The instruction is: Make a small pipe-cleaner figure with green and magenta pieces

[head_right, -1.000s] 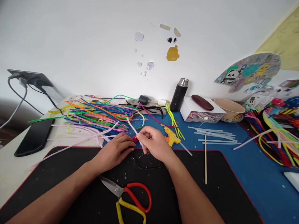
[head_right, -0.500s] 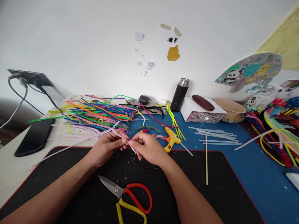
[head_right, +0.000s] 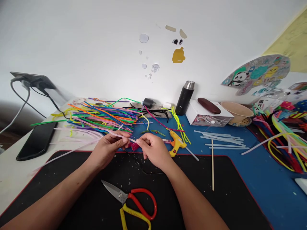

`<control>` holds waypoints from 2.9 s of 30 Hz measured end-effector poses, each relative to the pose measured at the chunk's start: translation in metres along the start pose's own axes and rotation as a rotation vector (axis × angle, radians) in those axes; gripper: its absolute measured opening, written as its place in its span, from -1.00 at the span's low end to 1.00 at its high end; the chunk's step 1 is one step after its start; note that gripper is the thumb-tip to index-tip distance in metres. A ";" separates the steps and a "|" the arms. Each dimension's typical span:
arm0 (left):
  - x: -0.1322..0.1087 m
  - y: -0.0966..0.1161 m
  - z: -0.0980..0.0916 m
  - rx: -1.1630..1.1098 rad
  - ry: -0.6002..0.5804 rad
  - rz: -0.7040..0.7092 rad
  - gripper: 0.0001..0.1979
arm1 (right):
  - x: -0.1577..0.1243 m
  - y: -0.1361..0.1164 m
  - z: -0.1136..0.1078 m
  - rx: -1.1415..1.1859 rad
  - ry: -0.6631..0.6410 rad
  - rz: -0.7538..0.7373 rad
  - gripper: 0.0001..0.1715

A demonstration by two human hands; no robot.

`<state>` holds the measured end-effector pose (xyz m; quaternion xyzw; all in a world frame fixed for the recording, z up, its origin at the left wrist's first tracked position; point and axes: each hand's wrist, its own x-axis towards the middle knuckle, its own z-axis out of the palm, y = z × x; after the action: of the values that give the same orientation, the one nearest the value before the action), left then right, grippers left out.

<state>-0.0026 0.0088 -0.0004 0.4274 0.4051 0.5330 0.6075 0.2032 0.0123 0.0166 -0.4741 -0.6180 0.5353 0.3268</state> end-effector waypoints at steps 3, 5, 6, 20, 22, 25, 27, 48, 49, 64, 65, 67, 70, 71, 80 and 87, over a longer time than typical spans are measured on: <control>-0.002 0.002 0.002 0.080 -0.093 -0.012 -0.69 | -0.001 0.001 0.003 -0.031 0.007 -0.018 -0.68; -0.003 0.002 0.003 0.117 -0.139 -0.017 -0.71 | -0.001 0.001 0.005 -0.022 0.003 -0.025 -0.68; -0.003 0.002 0.003 0.123 -0.145 -0.023 -0.72 | -0.001 0.001 0.005 -0.016 0.000 -0.026 -0.68; 0.001 -0.004 -0.002 0.040 -0.075 0.040 -0.77 | 0.001 0.002 0.004 0.044 0.028 -0.031 -0.72; 0.001 -0.003 -0.001 0.055 -0.081 0.031 -0.76 | 0.001 0.002 0.005 0.034 0.031 -0.030 -0.73; 0.000 -0.003 -0.001 0.056 -0.085 0.010 -0.75 | 0.001 0.001 0.005 0.022 0.036 -0.028 -0.74; 0.000 -0.003 -0.001 0.042 -0.071 -0.001 -0.72 | 0.000 0.002 0.005 0.015 0.035 -0.029 -0.75; -0.005 0.005 -0.004 0.113 -0.289 -0.117 -0.53 | 0.000 0.000 0.005 0.157 -0.010 -0.066 -0.60; -0.006 0.007 -0.004 0.151 -0.321 -0.146 -0.52 | 0.000 -0.001 0.004 0.171 -0.001 -0.074 -0.58; 0.000 0.015 -0.017 -0.100 -0.251 -0.147 -0.58 | 0.002 0.002 0.002 0.169 0.079 -0.055 -0.54; 0.000 0.014 -0.017 -0.158 -0.238 -0.154 -0.53 | 0.001 0.002 0.003 0.164 0.070 -0.051 -0.53; -0.001 0.012 -0.014 -0.215 -0.233 -0.169 -0.46 | 0.000 0.002 0.006 0.157 0.049 -0.040 -0.52; -0.003 0.005 -0.006 -0.168 -0.240 -0.202 -0.53 | 0.000 0.003 0.009 0.149 0.011 -0.036 -0.50; -0.003 0.002 -0.003 -0.128 -0.237 -0.185 -0.58 | -0.001 0.003 0.010 0.146 0.000 -0.039 -0.50; -0.001 -0.001 -0.001 0.086 -0.127 -0.035 -0.72 | 0.000 0.004 0.012 0.127 -0.048 -0.025 -0.57; 0.000 0.001 -0.003 0.070 -0.103 -0.041 -0.70 | 0.000 0.002 0.011 0.117 -0.038 -0.031 -0.66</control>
<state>-0.0052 0.0087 -0.0005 0.4672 0.4003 0.4832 0.6229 0.1933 0.0086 0.0117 -0.4343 -0.5989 0.5742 0.3506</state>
